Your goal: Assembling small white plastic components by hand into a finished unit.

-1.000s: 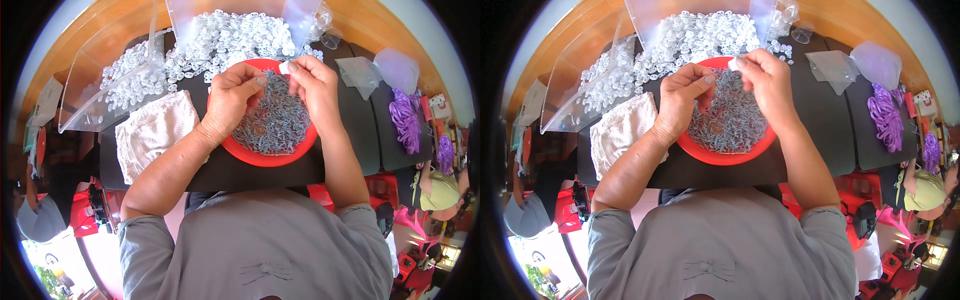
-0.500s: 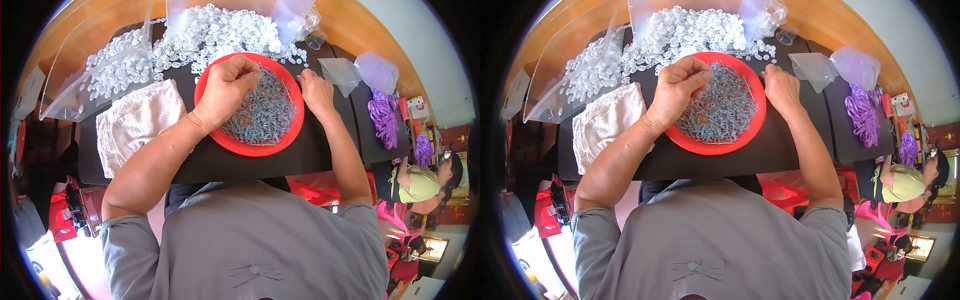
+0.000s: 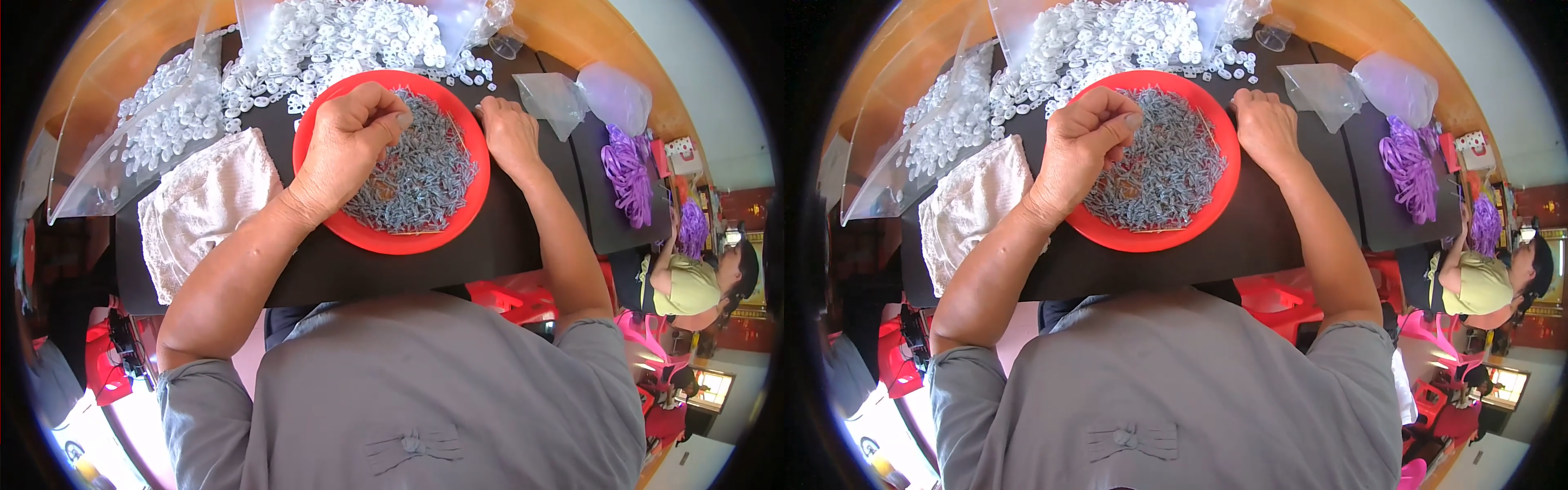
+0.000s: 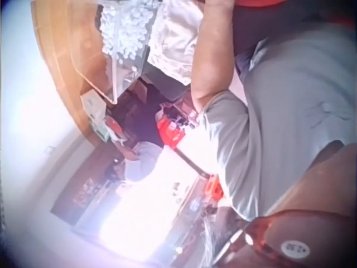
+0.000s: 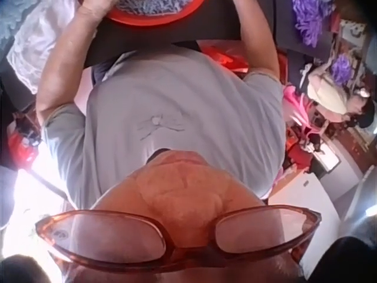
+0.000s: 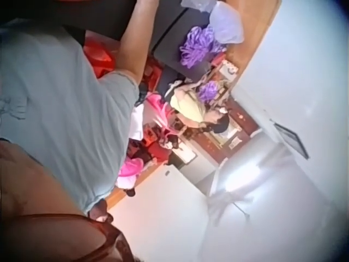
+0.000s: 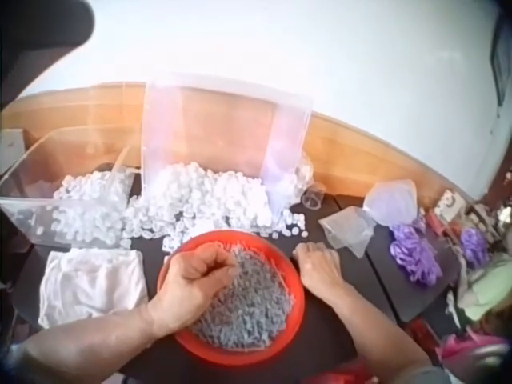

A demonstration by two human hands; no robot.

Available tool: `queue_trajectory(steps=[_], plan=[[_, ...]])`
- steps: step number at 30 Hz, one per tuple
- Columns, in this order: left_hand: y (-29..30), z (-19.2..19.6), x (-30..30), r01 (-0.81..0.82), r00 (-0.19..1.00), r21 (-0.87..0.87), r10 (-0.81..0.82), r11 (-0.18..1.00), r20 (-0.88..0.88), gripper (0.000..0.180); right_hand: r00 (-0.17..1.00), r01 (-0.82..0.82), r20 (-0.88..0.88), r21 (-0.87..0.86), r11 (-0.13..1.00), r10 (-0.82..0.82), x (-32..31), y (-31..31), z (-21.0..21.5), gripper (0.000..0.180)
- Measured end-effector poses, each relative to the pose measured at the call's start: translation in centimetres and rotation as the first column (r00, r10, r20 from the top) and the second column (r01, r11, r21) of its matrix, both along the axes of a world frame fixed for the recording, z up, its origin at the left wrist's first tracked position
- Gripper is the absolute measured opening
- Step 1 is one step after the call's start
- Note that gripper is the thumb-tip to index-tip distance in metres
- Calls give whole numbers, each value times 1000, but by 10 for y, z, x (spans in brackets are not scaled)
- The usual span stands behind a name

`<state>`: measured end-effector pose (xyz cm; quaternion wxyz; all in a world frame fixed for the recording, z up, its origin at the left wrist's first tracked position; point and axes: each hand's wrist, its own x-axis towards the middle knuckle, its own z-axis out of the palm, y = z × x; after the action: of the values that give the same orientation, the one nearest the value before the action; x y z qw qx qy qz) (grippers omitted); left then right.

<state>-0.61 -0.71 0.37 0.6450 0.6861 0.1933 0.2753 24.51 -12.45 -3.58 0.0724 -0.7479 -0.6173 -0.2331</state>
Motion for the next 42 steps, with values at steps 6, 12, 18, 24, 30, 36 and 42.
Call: queue_trajectory(steps=[6, 12, 18, 24, 30, 36, 42], plan=[[1, -2, 1, -6, 1000, -15, 6, 1000, -8, 8, 997, -60, -40, -21, 998, 59, 6, 3, -2, 16], [0, -3, 1, -8, 1000, 0, 8, 1000, -11, 7, 990, -28, -141, -155, 987, 6, 10, 8, 9, 19], [-2, -4, 2, -19, 1000, 14, 20, 1000, -11, 7, 987, -15, -162, -227, 974, -23, 16, 10, 12, 20], [1, -11, 2, -28, 999, 78, 25, 997, 41, 12, 990, 13, -128, -320, 947, -57, 13, 15, 18, 20], [-3, -3, 3, -17, 999, 55, 15, 998, 36, 8, 971, -42, -240, -232, 972, -16, 31, 12, 16, 26], [0, -13, 3, 24, 999, 124, -28, 992, 32, 8, 145, -22, -989, 37, 999, 40, 16, -1, 53, 24], [-3, -11, 3, 114, 978, 126, -134, 985, 162, 27, -30, -265, -995, 95, 959, 91, -54, -1, 78, 26]])
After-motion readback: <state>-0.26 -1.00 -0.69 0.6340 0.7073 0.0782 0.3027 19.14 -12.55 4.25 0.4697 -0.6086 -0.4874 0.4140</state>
